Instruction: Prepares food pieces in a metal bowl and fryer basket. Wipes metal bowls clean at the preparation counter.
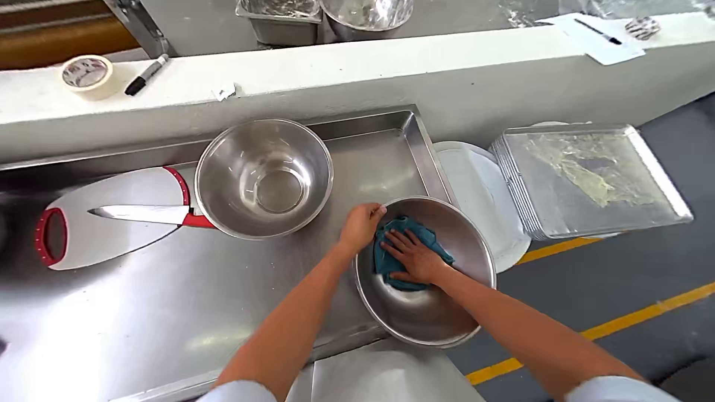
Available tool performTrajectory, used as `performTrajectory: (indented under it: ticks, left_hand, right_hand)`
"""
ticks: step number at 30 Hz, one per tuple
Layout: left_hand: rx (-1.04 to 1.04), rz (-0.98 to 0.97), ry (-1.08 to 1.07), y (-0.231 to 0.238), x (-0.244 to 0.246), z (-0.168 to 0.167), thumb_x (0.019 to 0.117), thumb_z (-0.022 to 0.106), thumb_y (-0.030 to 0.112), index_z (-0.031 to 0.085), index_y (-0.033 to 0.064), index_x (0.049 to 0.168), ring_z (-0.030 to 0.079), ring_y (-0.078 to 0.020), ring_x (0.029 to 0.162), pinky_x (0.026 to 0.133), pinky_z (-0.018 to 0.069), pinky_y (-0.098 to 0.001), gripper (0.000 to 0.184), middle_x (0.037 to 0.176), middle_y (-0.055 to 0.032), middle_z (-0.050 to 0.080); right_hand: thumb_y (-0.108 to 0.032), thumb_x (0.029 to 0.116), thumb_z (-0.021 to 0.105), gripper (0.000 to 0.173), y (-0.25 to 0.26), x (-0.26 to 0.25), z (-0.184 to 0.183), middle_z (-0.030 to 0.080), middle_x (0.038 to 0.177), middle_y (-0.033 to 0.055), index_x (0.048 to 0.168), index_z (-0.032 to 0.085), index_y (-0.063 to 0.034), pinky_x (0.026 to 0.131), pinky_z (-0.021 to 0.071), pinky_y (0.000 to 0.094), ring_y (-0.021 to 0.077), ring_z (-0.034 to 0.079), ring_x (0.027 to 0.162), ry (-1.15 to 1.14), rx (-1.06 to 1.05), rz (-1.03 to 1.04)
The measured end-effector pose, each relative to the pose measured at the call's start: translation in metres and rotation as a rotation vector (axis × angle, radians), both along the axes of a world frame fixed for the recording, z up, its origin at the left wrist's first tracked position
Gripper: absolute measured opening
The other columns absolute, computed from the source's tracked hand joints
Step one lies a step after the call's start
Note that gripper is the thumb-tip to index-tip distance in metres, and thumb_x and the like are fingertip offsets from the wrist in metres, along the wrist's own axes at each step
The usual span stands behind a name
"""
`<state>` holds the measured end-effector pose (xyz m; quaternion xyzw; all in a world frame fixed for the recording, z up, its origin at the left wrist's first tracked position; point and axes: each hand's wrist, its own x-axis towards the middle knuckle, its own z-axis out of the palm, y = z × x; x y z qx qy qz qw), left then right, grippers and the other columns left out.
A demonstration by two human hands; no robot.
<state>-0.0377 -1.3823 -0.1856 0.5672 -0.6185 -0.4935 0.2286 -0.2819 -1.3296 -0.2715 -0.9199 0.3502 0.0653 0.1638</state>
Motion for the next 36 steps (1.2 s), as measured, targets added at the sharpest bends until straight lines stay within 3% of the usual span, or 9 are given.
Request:
performTrajectory:
  ticks: [2, 6, 9, 13, 18, 22, 30, 34, 36]
  left_hand:
    - [0.023, 0.152, 0.095, 0.014, -0.001, 0.001, 0.1097, 0.049, 0.026, 0.069, -0.0032, 0.116, 0.067, -0.0297, 0.090, 0.087, 0.0537, -0.0508, 0.036, 0.097, -0.0195, 0.070]
    - [0.060, 0.420, 0.228, 0.031, 0.001, -0.001, 0.1051, 0.057, 0.019, 0.069, -0.0020, 0.118, 0.070, -0.0221, 0.087, 0.084, 0.0572, -0.0444, 0.028, 0.097, -0.0148, 0.072]
    - [0.011, 0.480, 0.203, 0.032, 0.022, 0.011, 0.1023, 0.061, 0.015, 0.070, -0.0010, 0.116, 0.067, -0.0166, 0.080, 0.077, 0.0566, -0.0381, 0.023, 0.092, -0.0123, 0.072]
    - [-0.089, 0.413, 0.141, 0.024, 0.041, 0.029, 0.0989, 0.067, 0.013, 0.074, 0.0028, 0.110, 0.057, -0.0080, 0.064, 0.064, 0.0495, -0.0276, 0.017, 0.078, -0.0046, 0.068]
    - [-0.099, 0.454, 0.233, 0.027, 0.022, 0.022, 0.0981, 0.069, 0.015, 0.074, 0.0030, 0.108, 0.054, -0.0082, 0.060, 0.060, 0.0470, -0.0266, 0.016, 0.074, -0.0038, 0.065]
    - [0.056, 0.402, 0.247, 0.059, 0.017, 0.020, 0.1054, 0.059, 0.026, 0.073, 0.0034, 0.114, 0.067, -0.0160, 0.078, 0.075, 0.0562, -0.0383, 0.028, 0.090, -0.0094, 0.072]
    - [0.173, 0.487, 0.328, 0.091, -0.005, 0.038, 0.1032, 0.059, 0.009, 0.068, 0.0035, 0.122, 0.073, -0.0195, 0.081, 0.074, 0.0607, -0.0406, 0.021, 0.096, -0.0121, 0.074]
    - [0.153, 0.511, 0.328, 0.085, -0.004, 0.036, 0.1053, 0.058, 0.017, 0.068, 0.0040, 0.124, 0.070, -0.0222, 0.086, 0.078, 0.0568, -0.0441, 0.025, 0.099, -0.0146, 0.072]
    - [0.093, 0.565, 0.300, 0.078, 0.014, 0.029, 0.1034, 0.060, 0.014, 0.070, 0.0007, 0.121, 0.071, -0.0214, 0.088, 0.084, 0.0579, -0.0443, 0.024, 0.099, -0.0142, 0.073]
  right_hand:
    - [-0.060, 0.1008, 0.042, 0.075, -0.018, 0.019, -0.028, 0.040, 0.159, 0.0226, 0.153, 0.048, -0.0060, 0.121, 0.0195, 0.0666, 0.0418, 0.032, 0.151, -0.208, -0.235, -0.327]
    - [-0.030, 0.1110, 0.030, 0.064, -0.005, 0.147, 0.016, 0.003, 0.164, 0.0398, 0.158, 0.019, 0.0126, 0.123, 0.0050, 0.0682, 0.0531, 0.003, 0.154, -0.556, 0.104, -0.989]
    - [-0.034, 0.1130, 0.024, 0.062, 0.057, 0.134, 0.077, 0.009, 0.170, 0.0238, 0.163, 0.012, 0.0006, 0.128, 0.0108, 0.0527, 0.0347, 0.010, 0.159, -0.563, 0.747, -0.663]
    - [-0.038, 0.1116, 0.025, 0.057, 0.092, 0.033, 0.110, 0.041, 0.162, 0.0106, 0.156, 0.042, -0.0077, 0.125, 0.0248, 0.0498, 0.0271, 0.036, 0.151, 0.066, 0.638, -0.224]
    - [-0.027, 0.1125, 0.029, 0.058, 0.080, 0.101, 0.086, 0.018, 0.170, 0.0190, 0.160, 0.023, 0.0044, 0.129, 0.0142, 0.0448, 0.0286, 0.017, 0.158, -0.339, 0.714, -0.547]
    - [-0.017, 0.1095, 0.037, 0.059, 0.034, 0.177, 0.039, 0.008, 0.171, 0.0228, 0.161, 0.020, 0.0047, 0.128, 0.0194, 0.0423, 0.0312, 0.015, 0.158, -1.071, 0.074, -0.863]
    - [-0.040, 0.1038, 0.043, 0.076, -0.032, 0.049, -0.013, 0.015, 0.162, 0.0395, 0.156, 0.025, 0.0129, 0.121, 0.0119, 0.0687, 0.0563, 0.014, 0.152, -0.208, -0.495, -0.954]
    - [-0.021, 0.1069, 0.041, 0.062, 0.023, 0.126, 0.024, 0.008, 0.160, 0.0450, 0.152, 0.026, 0.0201, 0.119, 0.0089, 0.0738, 0.0601, 0.005, 0.151, -0.386, 0.073, -0.950]
    - [-0.021, 0.1131, 0.024, 0.054, 0.063, 0.151, 0.084, 0.015, 0.168, 0.0256, 0.161, 0.020, 0.0046, 0.128, 0.0140, 0.0511, 0.0343, 0.014, 0.158, -0.556, 0.676, -0.829]
